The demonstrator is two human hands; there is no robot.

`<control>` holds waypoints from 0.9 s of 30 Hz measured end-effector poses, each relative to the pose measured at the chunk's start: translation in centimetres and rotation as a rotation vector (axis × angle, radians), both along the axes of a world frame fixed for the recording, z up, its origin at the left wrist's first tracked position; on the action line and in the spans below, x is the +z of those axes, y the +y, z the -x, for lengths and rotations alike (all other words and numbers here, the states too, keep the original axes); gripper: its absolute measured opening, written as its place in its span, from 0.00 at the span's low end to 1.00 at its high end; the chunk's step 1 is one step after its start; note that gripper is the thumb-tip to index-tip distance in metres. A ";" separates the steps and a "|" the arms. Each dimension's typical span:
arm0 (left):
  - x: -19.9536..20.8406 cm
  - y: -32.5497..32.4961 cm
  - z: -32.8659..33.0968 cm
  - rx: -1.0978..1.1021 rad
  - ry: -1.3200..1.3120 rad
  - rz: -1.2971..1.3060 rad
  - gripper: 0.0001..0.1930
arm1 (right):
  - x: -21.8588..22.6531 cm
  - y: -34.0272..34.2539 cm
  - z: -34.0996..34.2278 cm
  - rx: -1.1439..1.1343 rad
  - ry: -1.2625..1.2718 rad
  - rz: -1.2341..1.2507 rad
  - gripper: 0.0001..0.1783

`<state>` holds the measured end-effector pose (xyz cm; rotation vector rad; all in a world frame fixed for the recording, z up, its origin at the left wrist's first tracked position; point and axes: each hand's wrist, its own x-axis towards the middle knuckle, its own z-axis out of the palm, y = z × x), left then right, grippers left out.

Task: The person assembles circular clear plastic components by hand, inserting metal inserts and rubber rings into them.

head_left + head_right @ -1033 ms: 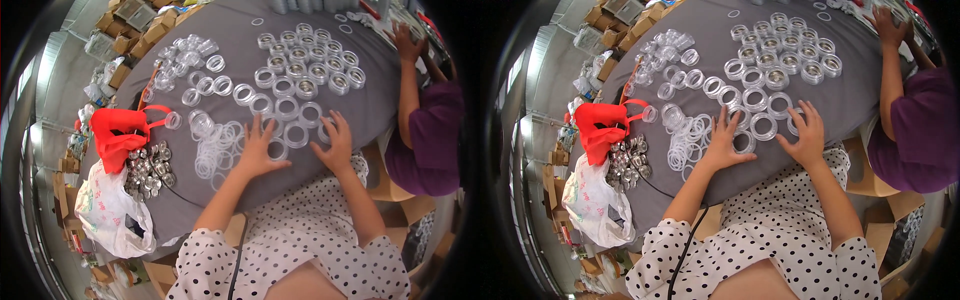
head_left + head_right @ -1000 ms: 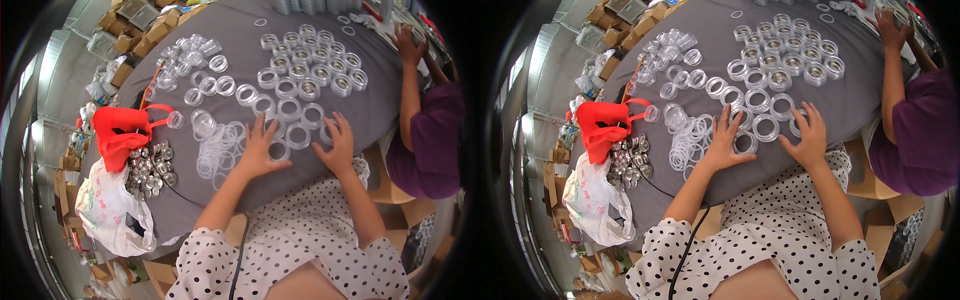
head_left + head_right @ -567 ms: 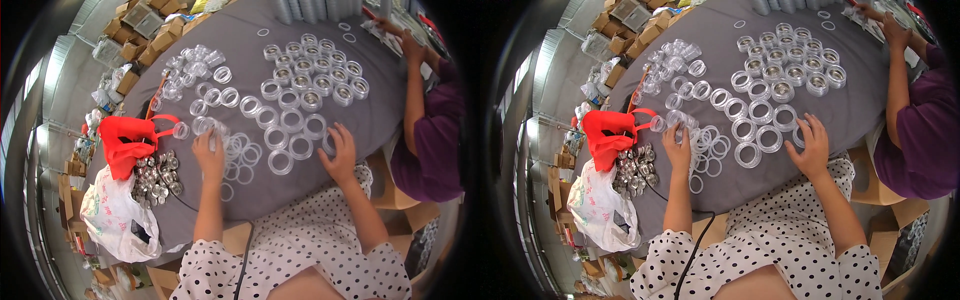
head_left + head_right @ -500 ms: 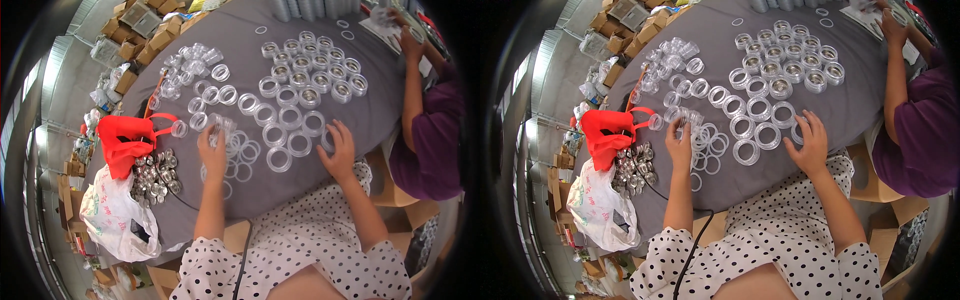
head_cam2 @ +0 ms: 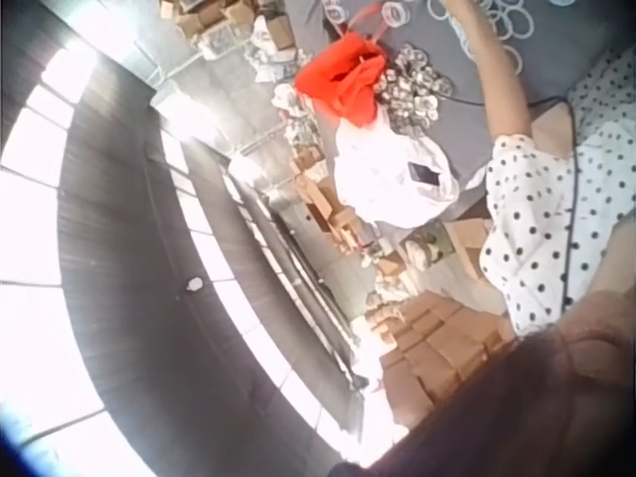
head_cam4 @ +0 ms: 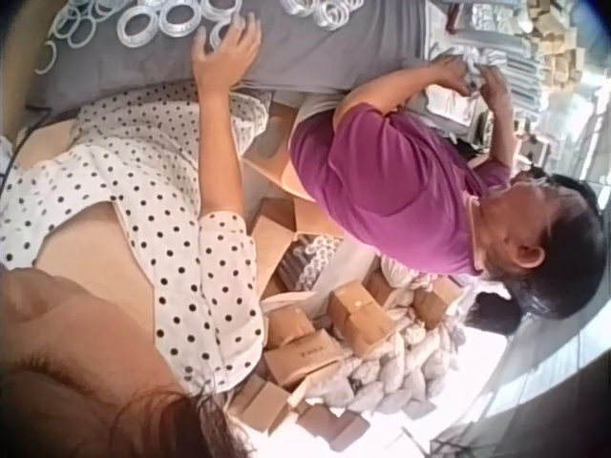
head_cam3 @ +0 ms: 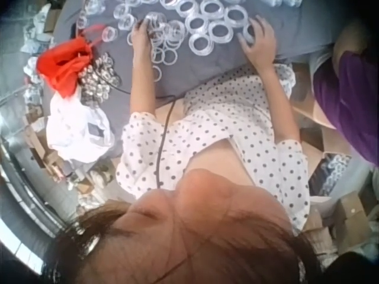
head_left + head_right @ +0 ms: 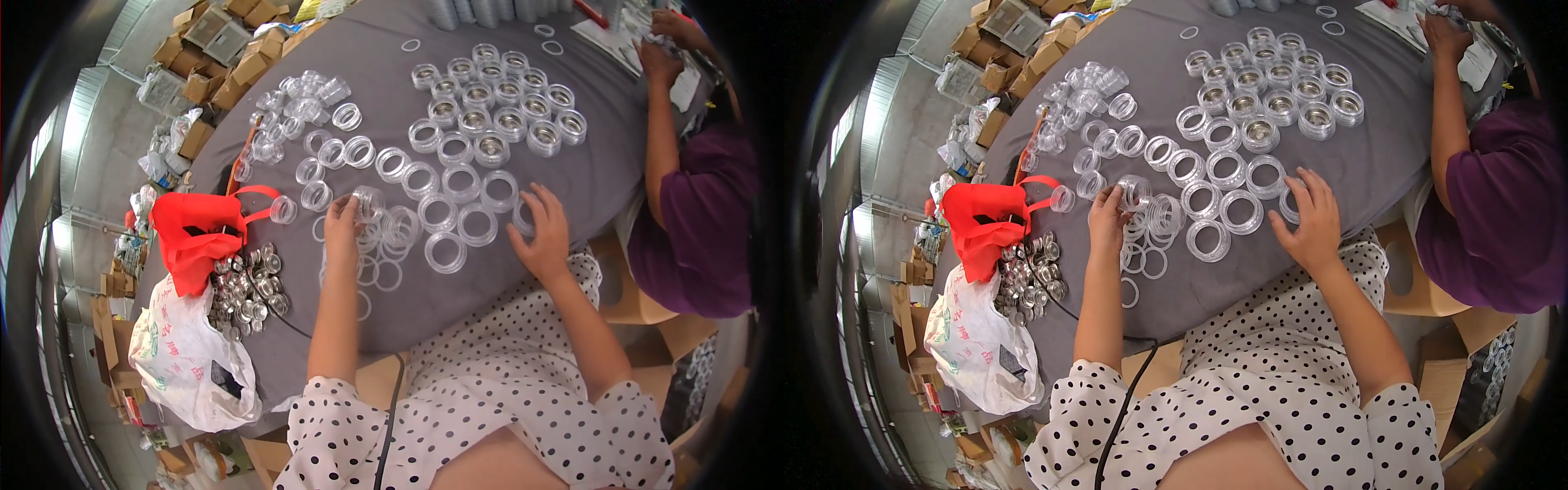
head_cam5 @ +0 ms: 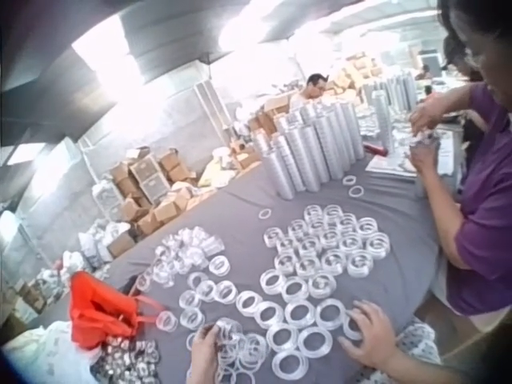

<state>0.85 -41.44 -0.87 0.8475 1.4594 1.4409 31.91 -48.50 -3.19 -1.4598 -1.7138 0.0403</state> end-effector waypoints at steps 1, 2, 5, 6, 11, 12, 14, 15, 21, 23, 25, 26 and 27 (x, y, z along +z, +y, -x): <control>0.3 0.3 -0.1 -0.020 0.081 0.043 0.15 | 0.0 0.0 -0.1 -0.003 -0.001 0.000 0.27; 0.4 0.6 -0.2 -0.040 0.162 0.085 0.15 | 0.0 0.0 -0.1 -0.005 0.003 0.008 0.27; -0.1 1.5 0.5 -0.020 0.791 -0.127 0.16 | -0.1 0.1 0.0 -0.004 0.010 0.012 0.27; -0.1 1.8 0.5 -0.024 0.790 -0.126 0.16 | -0.2 0.1 0.0 -0.002 0.014 0.008 0.26; -0.2 4.1 1.8 -0.142 0.599 -0.022 0.15 | -0.2 0.3 0.0 0.000 0.010 0.013 0.26; 0.1 4.3 1.7 -0.145 0.597 -0.019 0.15 | -0.2 0.2 -0.1 0.000 0.009 0.022 0.26; 0.8 4.7 1.4 -0.182 0.676 0.155 0.14 | -0.2 0.2 0.0 -0.001 0.009 0.021 0.26; 0.5 5.0 1.8 -0.126 1.175 -0.045 0.11 | 0.0 0.3 0.0 0.001 0.010 0.013 0.26; 1.8 -0.6 -1.2 -0.370 0.962 -0.359 0.09 | -0.5 0.3 -0.2 0.000 0.024 0.016 0.26; 1.9 -2.6 -2.2 -0.520 1.051 -0.434 0.09 | -0.3 0.1 -0.1 0.002 0.033 0.014 0.26; 1.6 -4.2 -2.3 -0.658 1.138 -0.513 0.08 | -0.1 0.3 -0.1 0.015 0.041 0.000 0.25; 1.0 -4.8 -2.2 -0.534 1.003 -0.404 0.07 | -0.1 0.3 -0.2 0.015 0.031 -0.001 0.25; 0.5 -5.3 -1.9 -0.411 0.865 -0.296 0.05 | -0.1 0.2 -0.1 0.016 0.020 -0.002 0.25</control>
